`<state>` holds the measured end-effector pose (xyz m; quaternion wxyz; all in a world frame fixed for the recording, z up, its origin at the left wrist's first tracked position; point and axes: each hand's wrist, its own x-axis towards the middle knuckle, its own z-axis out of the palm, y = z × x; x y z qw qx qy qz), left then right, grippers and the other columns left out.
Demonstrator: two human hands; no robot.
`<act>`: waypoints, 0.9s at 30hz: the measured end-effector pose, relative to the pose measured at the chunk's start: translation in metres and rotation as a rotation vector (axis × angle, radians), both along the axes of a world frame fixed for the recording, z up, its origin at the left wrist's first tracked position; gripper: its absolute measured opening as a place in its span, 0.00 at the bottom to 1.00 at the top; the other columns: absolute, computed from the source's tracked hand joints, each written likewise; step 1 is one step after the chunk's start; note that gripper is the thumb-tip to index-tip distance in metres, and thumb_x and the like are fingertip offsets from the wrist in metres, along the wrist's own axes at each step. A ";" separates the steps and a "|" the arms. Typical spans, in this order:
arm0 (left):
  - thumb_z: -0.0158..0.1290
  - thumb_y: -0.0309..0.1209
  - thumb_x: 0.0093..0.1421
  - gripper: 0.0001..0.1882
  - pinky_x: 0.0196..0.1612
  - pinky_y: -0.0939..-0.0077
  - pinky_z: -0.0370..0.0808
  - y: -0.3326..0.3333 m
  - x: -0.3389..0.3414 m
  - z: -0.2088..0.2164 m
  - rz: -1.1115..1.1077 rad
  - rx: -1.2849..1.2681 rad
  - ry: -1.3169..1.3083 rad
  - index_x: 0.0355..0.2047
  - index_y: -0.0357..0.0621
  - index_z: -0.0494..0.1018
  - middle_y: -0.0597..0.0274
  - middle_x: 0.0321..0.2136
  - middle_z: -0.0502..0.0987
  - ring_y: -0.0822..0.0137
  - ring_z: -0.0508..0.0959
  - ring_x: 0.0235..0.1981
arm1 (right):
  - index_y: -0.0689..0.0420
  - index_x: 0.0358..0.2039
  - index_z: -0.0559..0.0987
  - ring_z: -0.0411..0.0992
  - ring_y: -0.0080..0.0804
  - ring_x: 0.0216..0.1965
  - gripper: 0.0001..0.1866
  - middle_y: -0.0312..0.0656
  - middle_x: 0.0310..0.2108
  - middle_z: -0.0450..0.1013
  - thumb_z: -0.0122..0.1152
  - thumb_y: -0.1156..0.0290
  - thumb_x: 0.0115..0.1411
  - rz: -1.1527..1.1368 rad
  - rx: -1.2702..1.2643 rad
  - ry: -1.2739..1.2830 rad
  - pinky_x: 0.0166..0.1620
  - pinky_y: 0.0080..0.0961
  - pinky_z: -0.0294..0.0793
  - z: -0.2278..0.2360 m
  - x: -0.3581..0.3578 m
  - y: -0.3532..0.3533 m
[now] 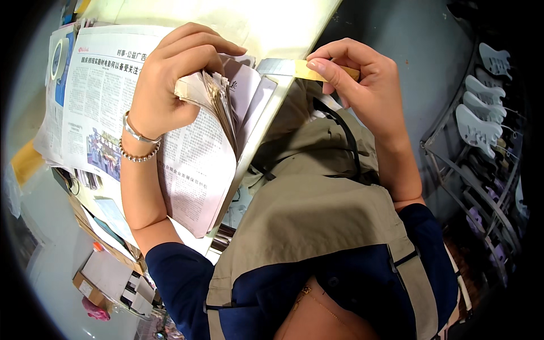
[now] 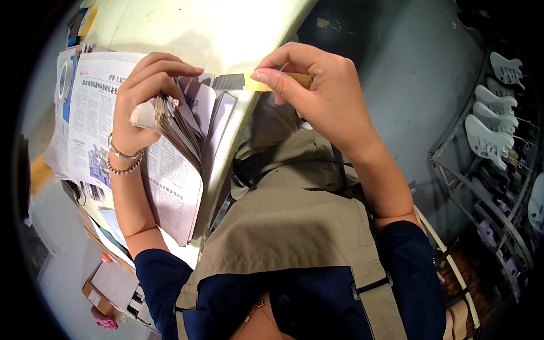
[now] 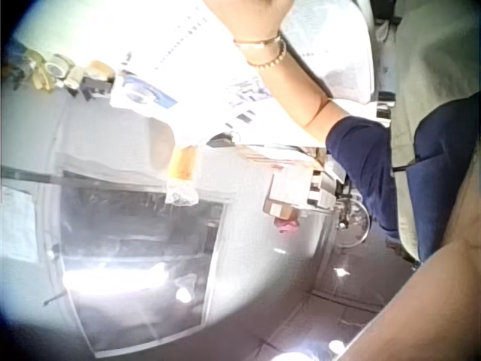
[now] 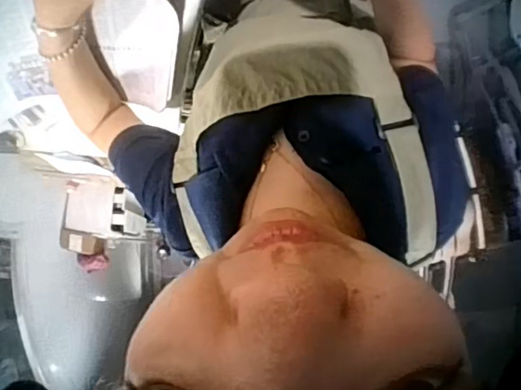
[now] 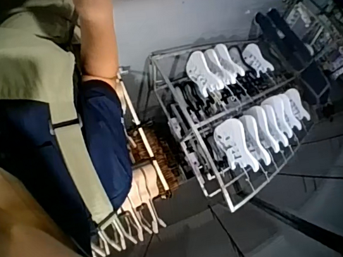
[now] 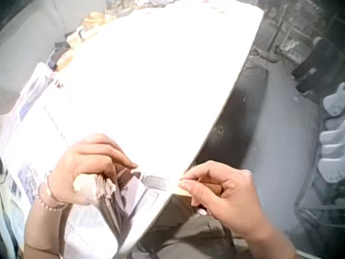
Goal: The person uses a utility knife to trim the edges of a stack of paper or newspaper sheets. They hold the stack with their left hand and carefully slice along the edge with the knife in their right hand, repeating the action to ensure a straight cut.
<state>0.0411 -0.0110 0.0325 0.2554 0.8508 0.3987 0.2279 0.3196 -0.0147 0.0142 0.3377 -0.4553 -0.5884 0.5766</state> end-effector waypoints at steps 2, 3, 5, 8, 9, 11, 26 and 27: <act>0.44 0.75 0.49 0.41 0.47 0.61 0.74 -0.001 0.001 -0.002 -0.001 0.005 0.005 0.20 0.43 0.71 0.49 0.39 0.83 0.51 0.79 0.44 | 0.62 0.35 0.82 0.70 0.14 0.23 0.09 0.34 0.24 0.77 0.66 0.68 0.61 0.000 0.013 0.002 0.25 0.12 0.66 0.002 0.000 -0.001; 0.43 0.76 0.49 0.42 0.49 0.60 0.74 -0.001 0.001 -0.002 -0.001 0.002 0.010 0.20 0.43 0.71 0.49 0.39 0.83 0.51 0.79 0.45 | 0.62 0.35 0.82 0.70 0.14 0.23 0.09 0.34 0.24 0.77 0.66 0.68 0.61 0.000 0.018 0.002 0.26 0.12 0.66 0.002 -0.001 -0.001; 0.43 0.76 0.48 0.42 0.51 0.58 0.73 -0.001 0.000 -0.002 0.002 -0.009 0.022 0.20 0.43 0.72 0.50 0.39 0.83 0.50 0.79 0.47 | 0.62 0.35 0.82 0.70 0.14 0.23 0.09 0.34 0.24 0.77 0.66 0.68 0.61 0.001 0.025 0.003 0.26 0.12 0.66 0.003 0.000 -0.001; 0.45 0.74 0.48 0.40 0.53 0.57 0.72 -0.001 -0.003 -0.003 -0.011 0.014 0.026 0.20 0.43 0.73 0.51 0.38 0.84 0.50 0.79 0.47 | 0.62 0.35 0.82 0.70 0.14 0.23 0.09 0.34 0.23 0.76 0.66 0.68 0.62 0.004 0.024 0.001 0.25 0.13 0.66 0.002 0.000 -0.001; 0.47 0.73 0.48 0.39 0.54 0.56 0.72 -0.001 -0.003 -0.003 -0.016 0.022 0.027 0.21 0.43 0.73 0.51 0.38 0.84 0.50 0.80 0.46 | 0.62 0.35 0.82 0.70 0.14 0.23 0.09 0.34 0.23 0.76 0.66 0.68 0.62 0.005 0.020 -0.002 0.25 0.13 0.66 0.002 0.000 -0.001; 0.52 0.67 0.47 0.34 0.55 0.56 0.71 -0.001 -0.003 -0.001 -0.025 0.033 0.037 0.21 0.44 0.74 0.52 0.38 0.84 0.51 0.80 0.46 | 0.62 0.35 0.82 0.70 0.14 0.23 0.09 0.34 0.23 0.76 0.65 0.68 0.62 0.005 0.015 -0.005 0.25 0.13 0.65 0.001 0.000 -0.001; 0.64 0.38 0.41 0.13 0.52 0.60 0.73 0.000 -0.001 0.008 -0.094 0.185 0.057 0.21 0.45 0.74 0.57 0.34 0.85 0.56 0.82 0.41 | 0.63 0.35 0.81 0.70 0.15 0.22 0.09 0.34 0.23 0.76 0.65 0.69 0.62 -0.005 0.025 -0.022 0.25 0.14 0.67 0.003 -0.002 0.000; 0.64 0.38 0.40 0.13 0.50 0.62 0.74 -0.001 -0.001 0.008 -0.084 0.163 0.038 0.21 0.45 0.74 0.58 0.33 0.85 0.57 0.81 0.39 | 0.63 0.35 0.81 0.70 0.15 0.22 0.09 0.35 0.23 0.76 0.65 0.69 0.62 -0.008 0.033 -0.021 0.26 0.14 0.67 0.002 -0.002 0.000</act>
